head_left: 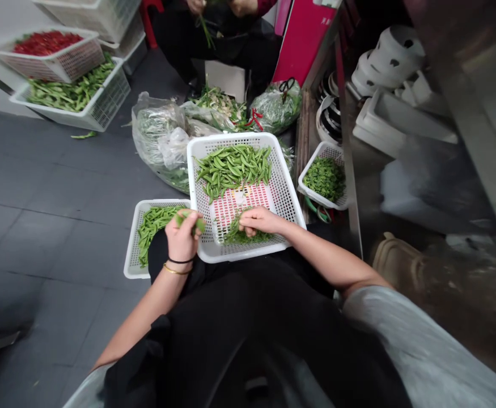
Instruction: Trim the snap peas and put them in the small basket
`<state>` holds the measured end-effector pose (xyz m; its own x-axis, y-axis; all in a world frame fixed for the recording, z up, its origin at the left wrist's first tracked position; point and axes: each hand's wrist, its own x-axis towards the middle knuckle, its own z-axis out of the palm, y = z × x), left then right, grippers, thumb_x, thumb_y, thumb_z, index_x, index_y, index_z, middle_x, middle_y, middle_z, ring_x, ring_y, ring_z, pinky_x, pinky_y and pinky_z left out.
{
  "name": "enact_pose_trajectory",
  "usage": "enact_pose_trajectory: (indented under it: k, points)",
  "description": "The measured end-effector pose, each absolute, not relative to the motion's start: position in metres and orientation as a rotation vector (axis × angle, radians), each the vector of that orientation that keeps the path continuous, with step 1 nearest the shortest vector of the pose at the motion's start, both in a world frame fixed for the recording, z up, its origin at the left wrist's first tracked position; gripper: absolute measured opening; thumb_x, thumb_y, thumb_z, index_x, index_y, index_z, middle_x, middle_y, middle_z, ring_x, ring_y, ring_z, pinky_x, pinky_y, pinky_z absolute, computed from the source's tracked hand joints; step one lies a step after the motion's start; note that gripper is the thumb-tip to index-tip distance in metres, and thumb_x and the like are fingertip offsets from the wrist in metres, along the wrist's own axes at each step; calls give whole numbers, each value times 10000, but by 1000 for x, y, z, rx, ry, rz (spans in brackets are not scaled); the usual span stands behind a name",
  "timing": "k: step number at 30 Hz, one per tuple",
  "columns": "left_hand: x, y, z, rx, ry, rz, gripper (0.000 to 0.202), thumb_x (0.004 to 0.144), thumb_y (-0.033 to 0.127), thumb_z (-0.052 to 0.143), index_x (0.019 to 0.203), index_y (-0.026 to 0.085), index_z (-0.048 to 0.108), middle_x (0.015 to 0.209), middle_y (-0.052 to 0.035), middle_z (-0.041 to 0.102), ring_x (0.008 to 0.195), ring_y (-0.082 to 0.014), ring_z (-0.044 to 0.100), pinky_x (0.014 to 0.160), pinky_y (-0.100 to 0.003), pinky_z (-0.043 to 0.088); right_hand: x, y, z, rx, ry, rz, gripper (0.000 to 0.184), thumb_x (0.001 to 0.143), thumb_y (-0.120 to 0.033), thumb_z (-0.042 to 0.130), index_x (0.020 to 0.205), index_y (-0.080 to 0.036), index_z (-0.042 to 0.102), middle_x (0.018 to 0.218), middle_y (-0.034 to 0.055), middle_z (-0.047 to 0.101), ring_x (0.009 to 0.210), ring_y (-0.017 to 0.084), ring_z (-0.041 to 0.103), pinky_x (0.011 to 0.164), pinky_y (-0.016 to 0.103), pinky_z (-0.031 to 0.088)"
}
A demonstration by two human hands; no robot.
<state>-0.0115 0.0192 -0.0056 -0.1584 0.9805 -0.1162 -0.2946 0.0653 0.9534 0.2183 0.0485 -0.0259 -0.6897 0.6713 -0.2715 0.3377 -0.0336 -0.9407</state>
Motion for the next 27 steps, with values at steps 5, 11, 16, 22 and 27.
enact_pose_trajectory:
  k: [5,11,16,22,27]
  points:
    - [-29,38,-19,460,825,1170,92,629,235,619,661,167,565,482,20,448,420,-90,400,328,-172,197,213,103,-55,-1590,-2623,983,407,763,-424,649,1074,-163,617,911,92,691,790,209,642,690,294,466]
    - [-15,25,-23,384,704,938,149,642,211,685,706,158,561,448,73,351,340,-35,281,317,-144,193,169,161,-85,-1856,-2618,525,310,872,-99,397,1148,-42,526,1105,230,608,964,258,619,820,354,458]
    - [-7,21,-34,417,911,833,231,665,282,737,686,124,570,425,78,367,318,-23,285,309,-140,163,188,136,-83,-1839,-2351,640,230,910,-167,351,992,-91,552,1009,175,650,917,206,636,830,340,478]
    - [22,19,-36,535,1058,913,341,643,382,749,774,94,621,473,9,551,304,-35,321,304,-171,215,188,36,-53,-1225,-1263,1501,287,795,-452,564,845,-182,479,689,4,648,584,118,632,559,255,533]
    - [21,7,-18,652,958,919,263,672,327,727,779,104,639,409,43,479,301,-35,320,322,-166,216,189,2,-32,-1119,-1287,1759,326,746,-459,624,845,-164,523,651,-5,636,553,111,616,519,232,505]
